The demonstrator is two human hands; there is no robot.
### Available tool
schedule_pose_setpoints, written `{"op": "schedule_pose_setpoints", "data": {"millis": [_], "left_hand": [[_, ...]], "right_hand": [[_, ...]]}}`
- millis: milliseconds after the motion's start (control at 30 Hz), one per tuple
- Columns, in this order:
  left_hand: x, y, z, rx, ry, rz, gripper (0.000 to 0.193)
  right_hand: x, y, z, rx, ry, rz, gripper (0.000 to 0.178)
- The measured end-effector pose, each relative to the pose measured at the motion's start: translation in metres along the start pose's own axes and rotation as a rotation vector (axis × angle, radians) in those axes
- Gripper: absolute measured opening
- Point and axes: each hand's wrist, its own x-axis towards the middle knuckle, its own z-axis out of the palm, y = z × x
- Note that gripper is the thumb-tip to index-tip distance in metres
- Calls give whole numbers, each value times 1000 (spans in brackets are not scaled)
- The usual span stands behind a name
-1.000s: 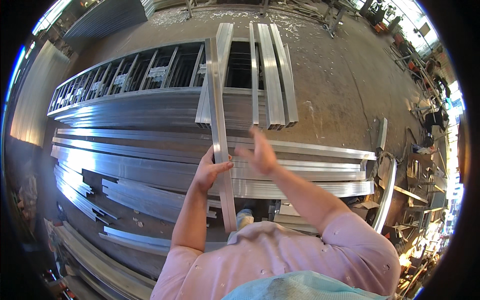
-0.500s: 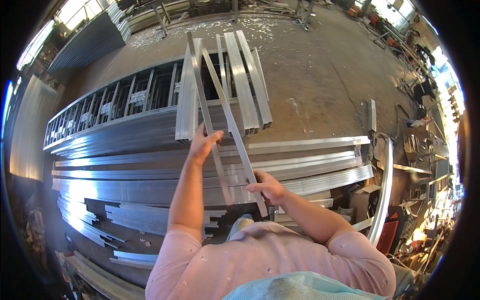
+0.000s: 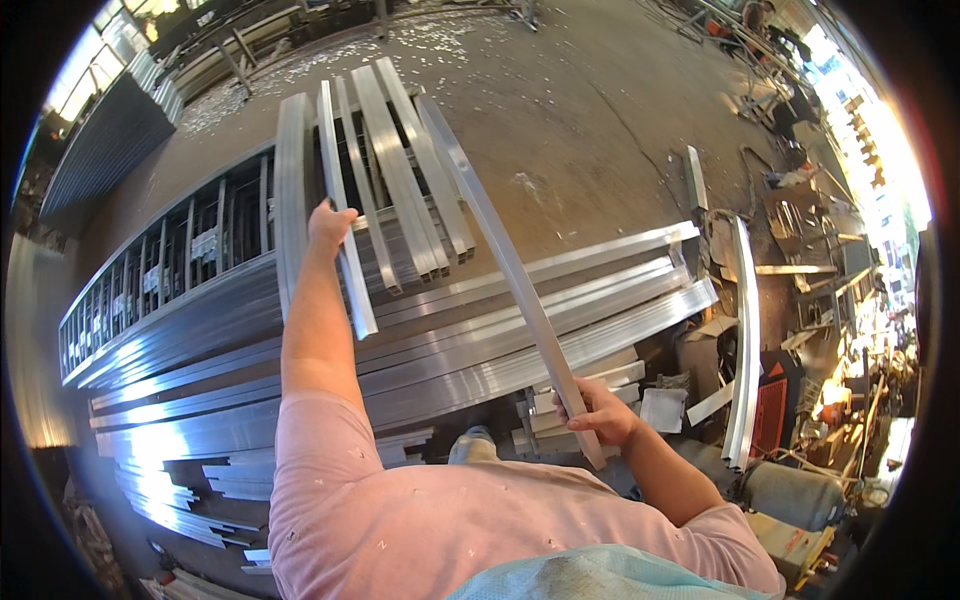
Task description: The person picks up long metal profiles from a pile, places them into a cutting machine, and operates the machine to cut them. The person repeats this process with multiple profiles, handling each one individually and positioning it in the machine before cutting.
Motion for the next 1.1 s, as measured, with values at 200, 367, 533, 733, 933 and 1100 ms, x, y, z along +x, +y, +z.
{"op": "schedule_pose_setpoints", "data": {"millis": [200, 367, 533, 733, 933, 1100], "left_hand": [[58, -17, 10, 343, 98, -6, 73], [76, -21, 17, 482, 129, -27, 70], [69, -8, 10, 450, 74, -46, 73], [-55, 47, 5, 181, 481, 467, 66], [-302, 87, 109, -1079, -687, 340, 39], [-373, 104, 136, -1149, -699, -67, 28]], "right_hand": [[-27, 7, -11, 54, 86, 2, 81], [-40, 9, -15, 20, 135, -13, 84], [-52, 14, -13, 7, 185, -12, 90], [-72, 22, -9, -232, 320, -89, 94], [-97, 37, 9, -748, 518, -245, 98], [-135, 61, 19, -1214, 766, -438, 93]]}}
